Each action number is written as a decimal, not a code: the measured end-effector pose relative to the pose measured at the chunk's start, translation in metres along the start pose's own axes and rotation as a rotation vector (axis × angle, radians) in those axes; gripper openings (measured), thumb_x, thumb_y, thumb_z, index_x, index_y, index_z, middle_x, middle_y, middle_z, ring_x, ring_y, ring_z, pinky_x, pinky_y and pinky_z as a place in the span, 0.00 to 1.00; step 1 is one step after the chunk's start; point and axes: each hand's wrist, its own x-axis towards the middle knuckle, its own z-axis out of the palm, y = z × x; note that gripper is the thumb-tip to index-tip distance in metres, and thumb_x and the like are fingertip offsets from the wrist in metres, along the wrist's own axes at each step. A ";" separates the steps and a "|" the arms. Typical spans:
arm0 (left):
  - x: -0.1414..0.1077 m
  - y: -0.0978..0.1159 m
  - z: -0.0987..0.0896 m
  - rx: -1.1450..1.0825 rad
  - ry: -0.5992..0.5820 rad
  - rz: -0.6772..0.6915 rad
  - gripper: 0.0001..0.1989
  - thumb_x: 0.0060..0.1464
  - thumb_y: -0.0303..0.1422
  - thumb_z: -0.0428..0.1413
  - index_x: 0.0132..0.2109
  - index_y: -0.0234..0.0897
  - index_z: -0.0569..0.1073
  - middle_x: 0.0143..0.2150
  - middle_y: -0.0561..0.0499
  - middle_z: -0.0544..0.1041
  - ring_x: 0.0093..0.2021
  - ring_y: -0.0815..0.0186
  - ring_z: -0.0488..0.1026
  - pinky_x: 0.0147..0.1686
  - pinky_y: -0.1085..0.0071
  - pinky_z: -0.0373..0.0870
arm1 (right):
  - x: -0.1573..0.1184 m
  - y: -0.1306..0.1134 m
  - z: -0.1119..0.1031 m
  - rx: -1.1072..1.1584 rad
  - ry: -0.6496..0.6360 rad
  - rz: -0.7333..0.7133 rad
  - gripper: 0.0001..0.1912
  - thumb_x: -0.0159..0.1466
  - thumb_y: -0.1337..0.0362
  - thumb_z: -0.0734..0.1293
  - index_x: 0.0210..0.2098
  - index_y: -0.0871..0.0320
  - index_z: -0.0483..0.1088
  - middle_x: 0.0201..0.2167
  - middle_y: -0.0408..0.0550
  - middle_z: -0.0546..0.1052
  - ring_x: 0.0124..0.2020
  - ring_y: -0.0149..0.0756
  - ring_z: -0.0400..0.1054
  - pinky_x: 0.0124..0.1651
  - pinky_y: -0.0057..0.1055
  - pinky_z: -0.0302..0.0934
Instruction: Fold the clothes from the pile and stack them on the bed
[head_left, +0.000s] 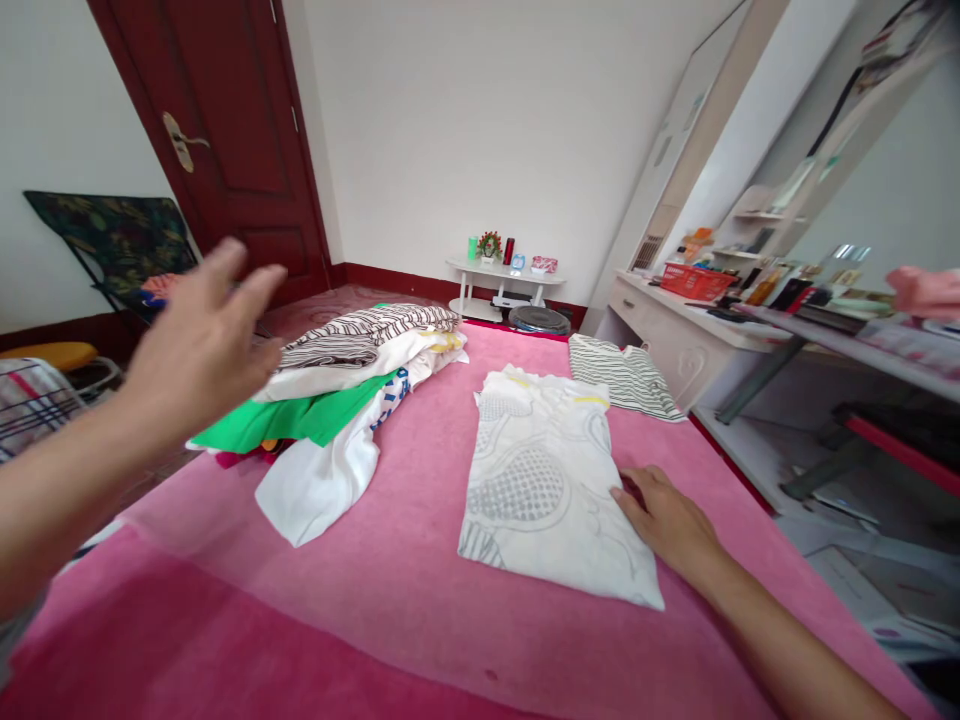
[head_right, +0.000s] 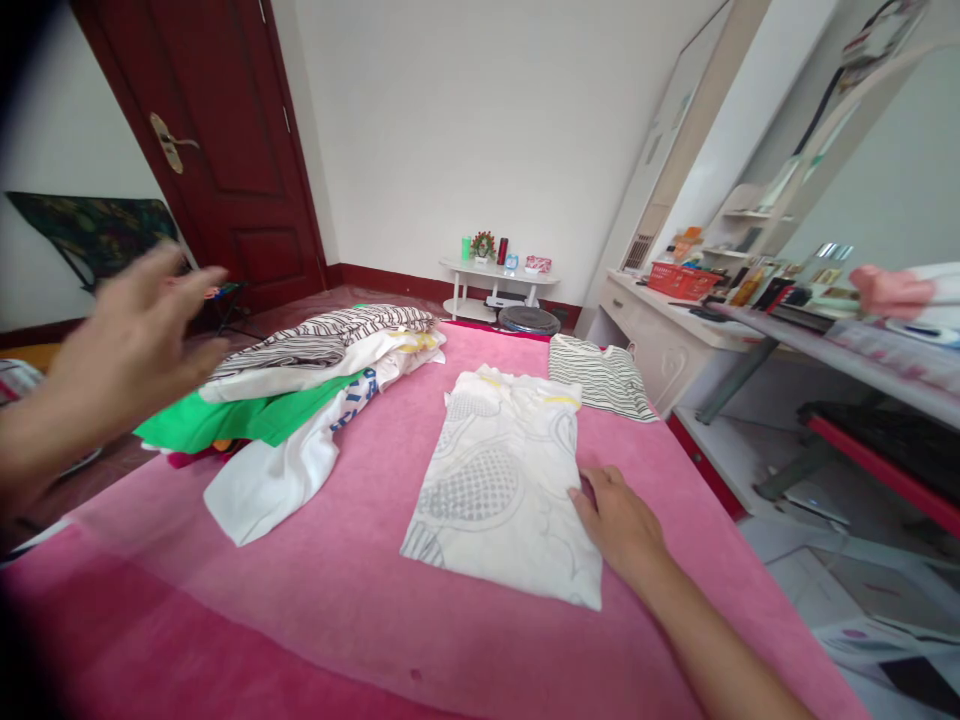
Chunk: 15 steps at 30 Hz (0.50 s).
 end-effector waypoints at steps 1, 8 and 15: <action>-0.004 0.015 0.016 -0.018 -0.024 -0.029 0.26 0.52 0.47 0.50 0.56 0.42 0.67 0.54 0.53 0.72 0.61 0.51 0.59 0.58 0.57 0.56 | 0.002 0.001 -0.001 0.019 -0.005 -0.001 0.20 0.64 0.54 0.56 0.50 0.57 0.67 0.46 0.53 0.71 0.42 0.41 0.70 0.41 0.34 0.61; -0.048 0.103 0.138 -0.846 -0.773 -0.477 0.32 0.46 0.47 0.57 0.52 0.30 0.63 0.38 0.44 0.77 0.36 0.60 0.75 0.36 0.65 0.72 | 0.009 0.010 -0.007 0.210 -0.031 0.041 0.21 0.59 0.53 0.60 0.47 0.59 0.68 0.40 0.51 0.76 0.40 0.40 0.71 0.41 0.32 0.62; -0.063 0.126 0.161 -0.873 -0.967 -0.516 0.23 0.51 0.44 0.54 0.48 0.33 0.68 0.42 0.44 0.78 0.38 0.58 0.75 0.33 0.67 0.69 | 0.023 0.006 0.001 0.448 -0.005 0.147 0.27 0.57 0.53 0.63 0.53 0.60 0.64 0.45 0.54 0.75 0.42 0.42 0.72 0.44 0.35 0.63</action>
